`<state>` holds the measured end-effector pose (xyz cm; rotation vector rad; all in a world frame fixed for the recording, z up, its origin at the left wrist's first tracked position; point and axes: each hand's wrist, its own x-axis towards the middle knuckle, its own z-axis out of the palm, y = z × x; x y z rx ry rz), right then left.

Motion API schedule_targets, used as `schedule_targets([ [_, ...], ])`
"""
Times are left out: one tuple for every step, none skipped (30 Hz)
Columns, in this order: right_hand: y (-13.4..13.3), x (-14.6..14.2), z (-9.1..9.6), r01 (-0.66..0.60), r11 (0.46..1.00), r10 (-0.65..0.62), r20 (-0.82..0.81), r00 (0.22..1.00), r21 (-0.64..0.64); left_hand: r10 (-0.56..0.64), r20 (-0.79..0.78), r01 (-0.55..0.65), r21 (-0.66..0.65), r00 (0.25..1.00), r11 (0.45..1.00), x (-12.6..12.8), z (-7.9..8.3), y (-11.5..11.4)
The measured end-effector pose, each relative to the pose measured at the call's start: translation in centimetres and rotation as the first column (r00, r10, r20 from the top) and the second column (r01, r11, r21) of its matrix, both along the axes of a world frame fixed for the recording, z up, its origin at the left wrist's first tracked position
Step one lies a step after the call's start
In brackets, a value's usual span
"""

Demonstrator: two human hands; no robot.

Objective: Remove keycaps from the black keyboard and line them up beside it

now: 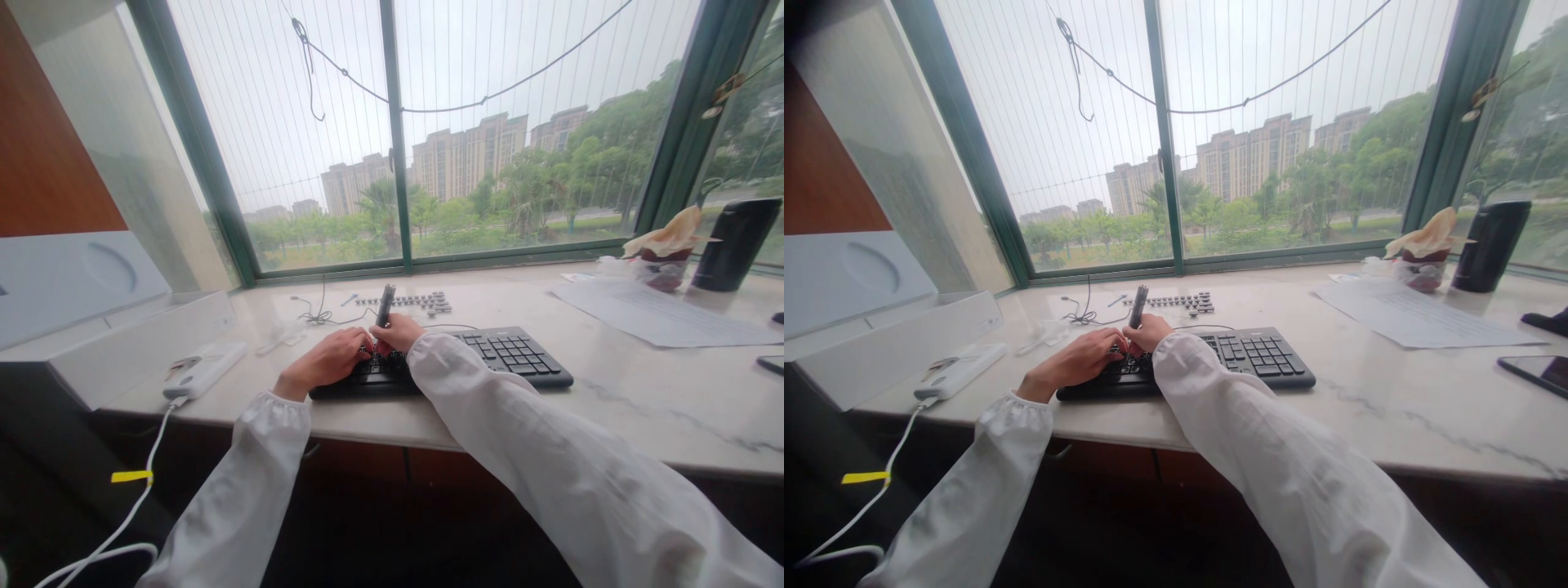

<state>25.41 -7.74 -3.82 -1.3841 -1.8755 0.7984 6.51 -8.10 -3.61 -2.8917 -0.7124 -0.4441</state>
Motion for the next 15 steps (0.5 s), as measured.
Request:
schedule_targets([
  [0.0,0.02,0.03,-0.01,1.0,0.01,-0.006,1.0,-0.007,0.003,-0.003,-0.003,0.001,1.0,1.0,0.03,0.06,-0.05],
  [-0.03,0.03,0.07,-0.02,1.0,0.02,0.005,1.0,0.003,0.006,-0.003,-0.006,0.002,1.0,1.0,0.06,0.12,-0.1],
  [-0.1,0.03,0.1,-0.026,0.999,0.025,0.032,0.999,0.03,0.008,-0.001,-0.008,0.002,1.0,1.0,0.08,0.16,-0.13],
  [-0.19,0.0,0.13,-0.02,0.997,0.015,0.072,0.997,0.07,0.009,0.003,-0.009,0.001,1.0,1.0,0.09,0.19,-0.16],
  [-0.28,-0.05,0.13,-0.003,0.993,-0.011,0.115,0.993,0.12,0.01,0.009,-0.01,0.0,1.0,1.0,0.09,0.22,-0.17],
  [-0.37,-0.11,0.1,0.021,0.985,-0.048,0.152,0.987,0.173,0.013,0.015,-0.013,-0.001,1.0,1.0,0.07,0.24,-0.18],
  [-0.43,-0.18,0.04,0.047,0.974,-0.087,0.176,0.981,0.223,0.018,0.022,-0.018,-0.003,1.0,1.0,0.04,0.27,-0.19],
  [-0.46,-0.24,-0.06,0.065,0.963,-0.117,0.187,0.975,0.262,0.025,0.026,-0.025,-0.003,0.999,1.0,0.01,0.29,-0.19],
  [-0.45,-0.3,-0.17,0.072,0.954,-0.132,0.19,0.973,0.292,0.033,0.028,-0.033,-0.002,0.999,0.999,-0.04,0.32,-0.18],
  [-0.42,-0.35,-0.3,0.064,0.948,-0.13,0.194,0.972,0.313,0.041,0.029,-0.041,0.001,0.999,0.999,-0.09,0.35,-0.18],
  [-0.36,-0.37,-0.43,0.05,0.943,-0.121,0.2,0.972,0.328,0.048,0.029,-0.048,0.004,0.998,0.999,-0.14,0.38,-0.17],
  [-0.29,-0.37,-0.55,0.039,0.94,-0.113,0.203,0.973,0.339,0.051,0.029,-0.052,0.008,0.998,0.999,-0.19,0.4,-0.15],
  [-0.23,-0.36,-0.66,0.031,0.937,-0.108,0.205,0.973,0.347,0.051,0.032,-0.052,0.012,0.998,0.999,-0.24,0.41,-0.13],
  [-0.18,-0.34,-0.76,0.025,0.935,-0.104,0.205,0.973,0.354,0.048,0.036,-0.048,0.015,0.998,0.999,-0.27,0.4,-0.09],
  [-0.16,-0.31,-0.85,0.016,0.932,-0.095,0.203,0.975,0.361,0.041,0.042,-0.042,0.016,0.998,0.999,-0.3,0.38,-0.04],
])
